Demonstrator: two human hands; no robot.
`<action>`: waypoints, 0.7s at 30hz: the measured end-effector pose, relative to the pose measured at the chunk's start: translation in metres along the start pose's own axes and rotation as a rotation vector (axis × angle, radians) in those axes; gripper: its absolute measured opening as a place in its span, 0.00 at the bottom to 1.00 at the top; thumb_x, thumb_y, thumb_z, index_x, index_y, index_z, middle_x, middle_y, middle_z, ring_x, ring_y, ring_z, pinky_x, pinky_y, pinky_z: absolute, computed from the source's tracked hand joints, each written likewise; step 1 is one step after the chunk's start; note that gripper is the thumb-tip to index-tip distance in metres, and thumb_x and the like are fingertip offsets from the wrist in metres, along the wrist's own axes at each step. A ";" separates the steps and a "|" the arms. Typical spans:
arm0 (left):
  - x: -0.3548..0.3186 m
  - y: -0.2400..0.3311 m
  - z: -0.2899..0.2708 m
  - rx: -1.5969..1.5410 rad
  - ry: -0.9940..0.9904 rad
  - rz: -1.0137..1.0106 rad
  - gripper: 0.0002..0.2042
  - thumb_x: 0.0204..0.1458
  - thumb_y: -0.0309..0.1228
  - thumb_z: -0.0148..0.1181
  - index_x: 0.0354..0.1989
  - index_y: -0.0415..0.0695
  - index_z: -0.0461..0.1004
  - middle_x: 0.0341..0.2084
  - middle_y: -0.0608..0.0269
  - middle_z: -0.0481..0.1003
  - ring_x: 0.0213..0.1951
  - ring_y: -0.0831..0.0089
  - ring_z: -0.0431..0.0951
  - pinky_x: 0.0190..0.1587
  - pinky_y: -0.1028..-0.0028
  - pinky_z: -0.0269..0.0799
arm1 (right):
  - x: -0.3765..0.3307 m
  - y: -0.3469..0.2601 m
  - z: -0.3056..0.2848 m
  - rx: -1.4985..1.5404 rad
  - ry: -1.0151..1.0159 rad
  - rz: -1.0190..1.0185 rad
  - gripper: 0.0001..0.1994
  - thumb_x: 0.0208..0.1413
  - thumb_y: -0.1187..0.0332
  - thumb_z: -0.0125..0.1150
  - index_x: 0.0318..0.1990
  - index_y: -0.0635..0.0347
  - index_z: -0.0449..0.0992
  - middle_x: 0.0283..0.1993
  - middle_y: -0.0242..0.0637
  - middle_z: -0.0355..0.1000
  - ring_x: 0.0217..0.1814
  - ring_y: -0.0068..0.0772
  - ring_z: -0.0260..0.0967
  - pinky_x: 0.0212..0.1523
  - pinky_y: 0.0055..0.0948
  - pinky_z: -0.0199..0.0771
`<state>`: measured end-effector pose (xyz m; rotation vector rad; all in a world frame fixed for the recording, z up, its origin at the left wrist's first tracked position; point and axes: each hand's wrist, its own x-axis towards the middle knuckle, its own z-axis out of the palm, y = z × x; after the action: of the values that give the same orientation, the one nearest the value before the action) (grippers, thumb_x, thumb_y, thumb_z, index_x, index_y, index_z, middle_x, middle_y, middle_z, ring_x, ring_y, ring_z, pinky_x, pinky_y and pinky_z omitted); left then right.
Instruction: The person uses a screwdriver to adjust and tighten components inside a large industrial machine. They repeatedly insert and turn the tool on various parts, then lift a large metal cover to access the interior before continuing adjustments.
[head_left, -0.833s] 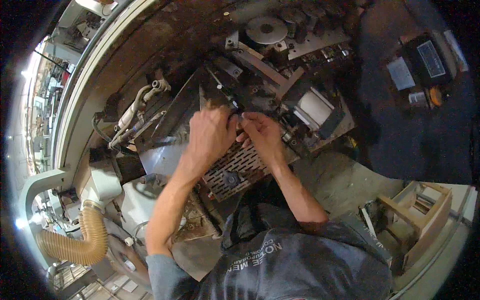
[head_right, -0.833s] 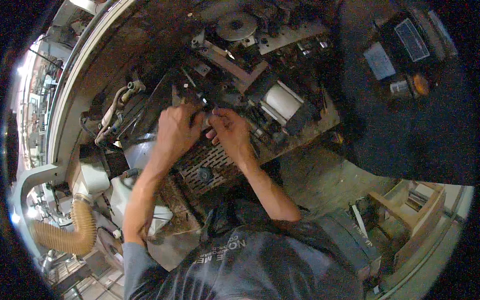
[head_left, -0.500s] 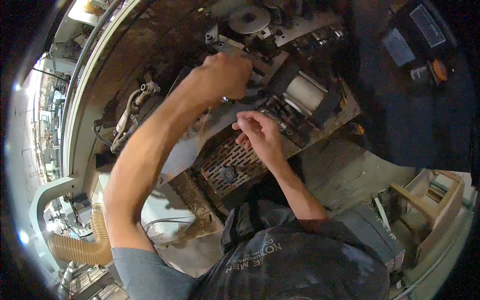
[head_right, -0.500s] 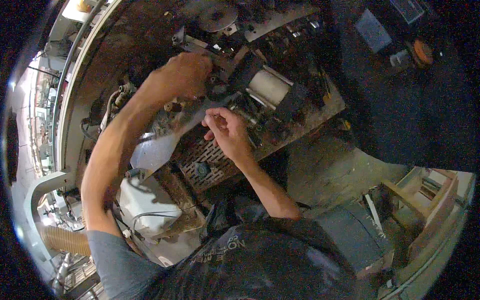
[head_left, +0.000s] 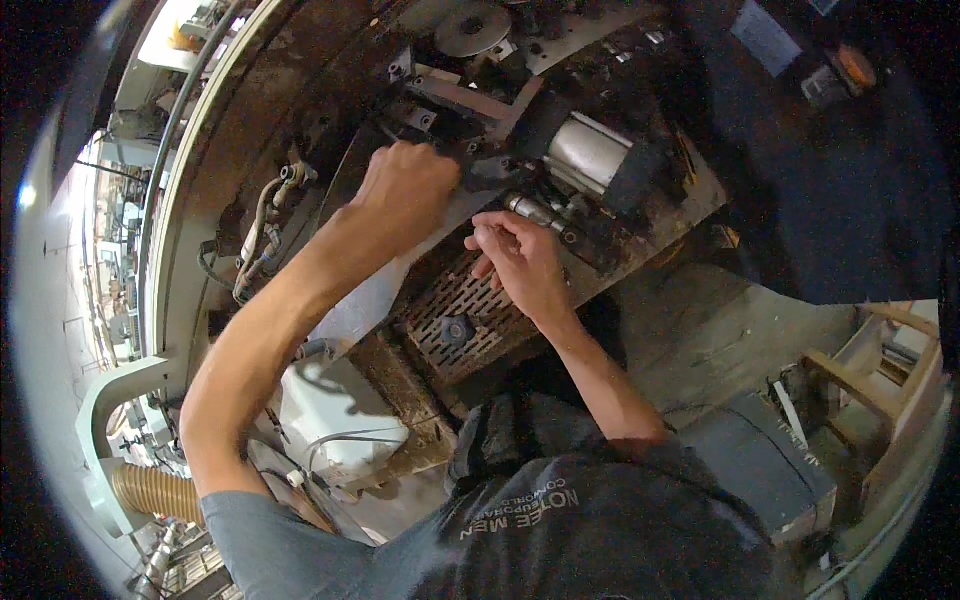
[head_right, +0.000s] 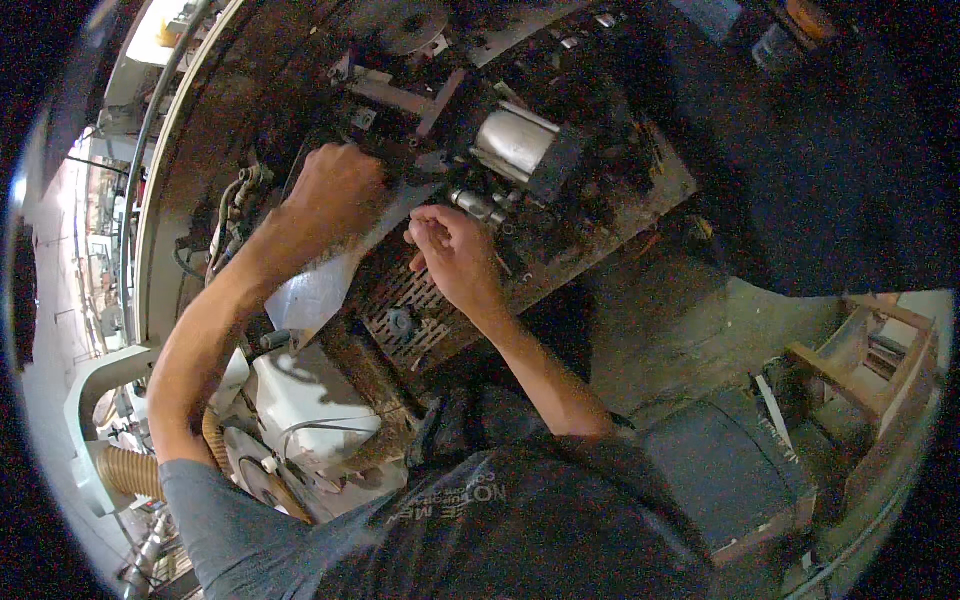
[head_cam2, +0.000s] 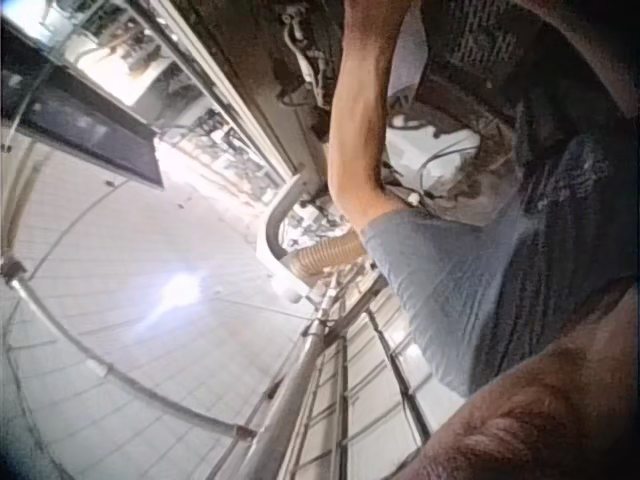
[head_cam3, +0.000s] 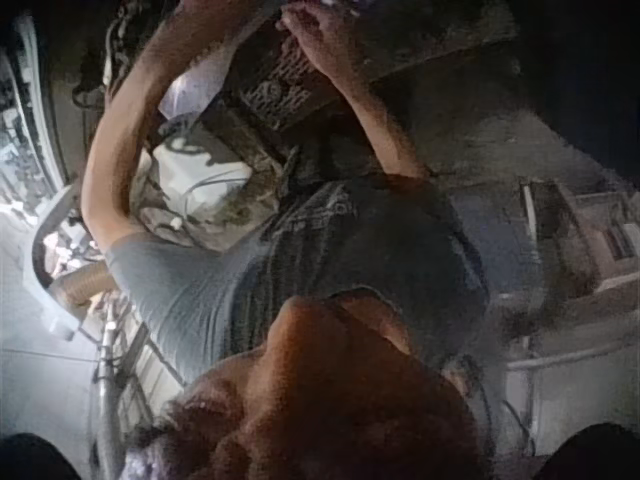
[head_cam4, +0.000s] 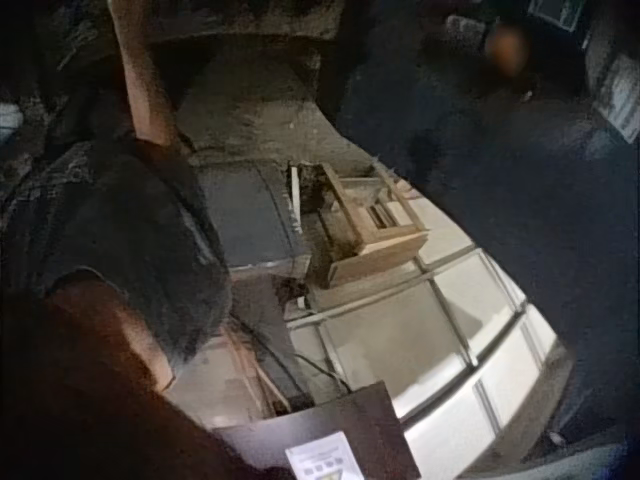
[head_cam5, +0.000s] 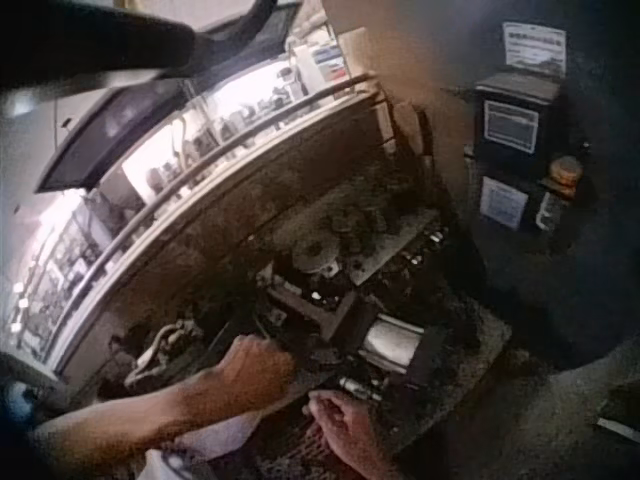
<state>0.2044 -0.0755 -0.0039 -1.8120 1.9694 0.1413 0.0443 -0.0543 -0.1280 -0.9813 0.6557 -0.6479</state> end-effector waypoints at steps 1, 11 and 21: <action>-0.007 -0.005 0.008 -0.014 0.008 -0.017 0.06 0.44 0.28 0.65 0.28 0.38 0.78 0.28 0.44 0.78 0.32 0.50 0.81 0.32 0.59 0.78 | 0.001 0.000 -0.001 0.000 0.005 0.003 0.17 0.65 0.63 0.56 0.52 0.67 0.74 0.38 0.38 0.79 0.25 0.20 0.74 0.21 0.20 0.71; -0.054 0.001 0.095 -0.286 0.484 -0.013 0.10 0.39 0.22 0.62 0.33 0.41 0.74 0.29 0.49 0.76 0.27 0.51 0.79 0.27 0.58 0.74 | 0.016 -0.007 0.010 -0.214 0.085 -0.108 0.13 0.62 0.65 0.58 0.47 0.67 0.76 0.30 0.39 0.77 0.24 0.25 0.75 0.26 0.27 0.74; -0.076 0.048 0.091 -0.535 0.645 -0.166 0.06 0.49 0.27 0.62 0.27 0.39 0.73 0.22 0.50 0.75 0.24 0.50 0.77 0.25 0.57 0.72 | 0.044 0.010 0.015 -0.468 0.166 -0.282 0.15 0.63 0.62 0.58 0.48 0.67 0.77 0.29 0.39 0.77 0.29 0.28 0.76 0.30 0.30 0.74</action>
<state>0.1835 0.0347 -0.0658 -2.6120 2.3408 0.0287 0.0850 -0.0747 -0.1399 -1.4828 0.8449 -0.8507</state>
